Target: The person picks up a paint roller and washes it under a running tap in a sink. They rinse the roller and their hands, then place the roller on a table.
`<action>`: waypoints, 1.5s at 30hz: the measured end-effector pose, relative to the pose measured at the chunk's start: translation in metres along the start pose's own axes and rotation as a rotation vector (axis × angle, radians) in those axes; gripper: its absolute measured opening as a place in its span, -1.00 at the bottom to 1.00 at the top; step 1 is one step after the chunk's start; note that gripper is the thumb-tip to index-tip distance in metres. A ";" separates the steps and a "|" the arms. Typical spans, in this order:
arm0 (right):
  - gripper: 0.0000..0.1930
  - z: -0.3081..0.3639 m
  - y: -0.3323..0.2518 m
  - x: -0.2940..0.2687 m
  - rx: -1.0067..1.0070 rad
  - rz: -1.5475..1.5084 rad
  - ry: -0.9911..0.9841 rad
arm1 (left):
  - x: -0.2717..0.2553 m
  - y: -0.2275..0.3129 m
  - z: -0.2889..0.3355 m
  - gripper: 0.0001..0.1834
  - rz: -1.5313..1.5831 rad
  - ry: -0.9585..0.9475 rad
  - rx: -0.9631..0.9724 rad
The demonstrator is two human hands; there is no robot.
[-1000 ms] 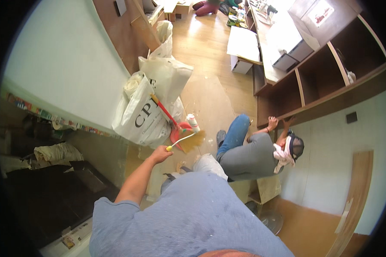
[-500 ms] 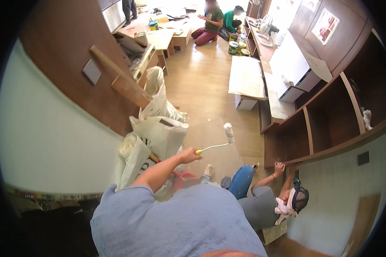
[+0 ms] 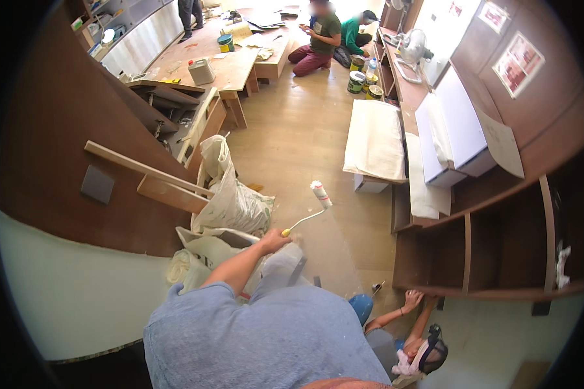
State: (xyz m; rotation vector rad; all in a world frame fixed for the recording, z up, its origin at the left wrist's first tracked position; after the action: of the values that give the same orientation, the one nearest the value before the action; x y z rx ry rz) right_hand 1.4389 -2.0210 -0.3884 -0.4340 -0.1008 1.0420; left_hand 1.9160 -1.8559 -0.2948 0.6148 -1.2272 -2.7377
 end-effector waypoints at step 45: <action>-0.74 -0.434 -1.175 0.011 -0.484 1.226 -0.120 | -0.649 0.107 -0.471 -0.61 0.289 0.676 -0.143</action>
State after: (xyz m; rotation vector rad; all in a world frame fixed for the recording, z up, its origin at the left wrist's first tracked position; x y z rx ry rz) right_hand 2.5232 -2.6450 -0.3223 -0.9169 -0.2049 2.2702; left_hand 2.6844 -2.1075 -0.2866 1.1161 -0.8606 -2.0803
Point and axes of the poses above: each hand's wrist, its own z-axis away from the middle knuckle, its own x-axis out of the palm, y = z × x, the point moved 4 cm from there along -z, towards the middle knuckle, and after that the axes turned 6 degrees about -y, right-handed, at the moved point
